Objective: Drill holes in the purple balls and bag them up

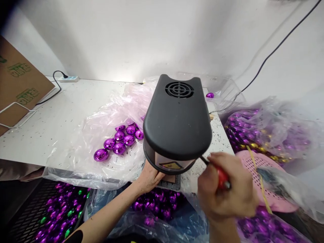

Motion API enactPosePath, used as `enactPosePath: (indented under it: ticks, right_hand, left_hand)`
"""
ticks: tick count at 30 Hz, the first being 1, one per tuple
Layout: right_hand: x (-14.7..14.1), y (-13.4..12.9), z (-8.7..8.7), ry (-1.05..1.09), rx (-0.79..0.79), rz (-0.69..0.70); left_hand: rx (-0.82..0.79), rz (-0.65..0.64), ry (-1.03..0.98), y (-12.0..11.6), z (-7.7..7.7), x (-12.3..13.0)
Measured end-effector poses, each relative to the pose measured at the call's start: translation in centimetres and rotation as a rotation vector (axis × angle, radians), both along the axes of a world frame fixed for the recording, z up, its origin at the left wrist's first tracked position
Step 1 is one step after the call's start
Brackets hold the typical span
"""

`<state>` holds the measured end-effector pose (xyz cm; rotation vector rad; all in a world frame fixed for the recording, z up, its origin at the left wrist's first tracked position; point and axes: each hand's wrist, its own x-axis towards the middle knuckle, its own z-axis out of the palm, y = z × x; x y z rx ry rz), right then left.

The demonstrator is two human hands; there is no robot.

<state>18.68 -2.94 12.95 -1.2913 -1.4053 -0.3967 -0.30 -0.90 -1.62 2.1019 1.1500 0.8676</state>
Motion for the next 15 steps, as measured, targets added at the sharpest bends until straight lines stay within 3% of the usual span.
enactPosePath:
  ticks: [3,6,9,11,13,15]
  right_hand:
    - [0.2,3.4,3.2,-0.029,0.060,-0.010]
    - [-0.1,6.0,4.5,0.071,0.018,0.076]
    - [-0.3,6.8,4.6,0.112,0.060,0.068]
    - [-0.2,6.7,4.4,0.100,0.061,0.054]
    - [0.3,6.6,4.1,0.076,0.055,0.048]
    - [0.9,6.5,3.6,0.091,0.034,0.049]
  left_hand:
    - [0.036,0.019,0.000,0.2,-0.4,0.2]
    - [0.047,0.016,-0.008,0.4,-0.3,0.3]
    - [0.030,0.029,-0.053,-0.7,0.9,-0.5]
    - [-0.026,0.020,-0.090,-2.7,1.9,-1.8]
    - [-0.106,-0.055,-0.102,-5.3,2.4,-3.2]
    - [-0.170,-0.179,-0.063,-7.7,1.6,-4.5]
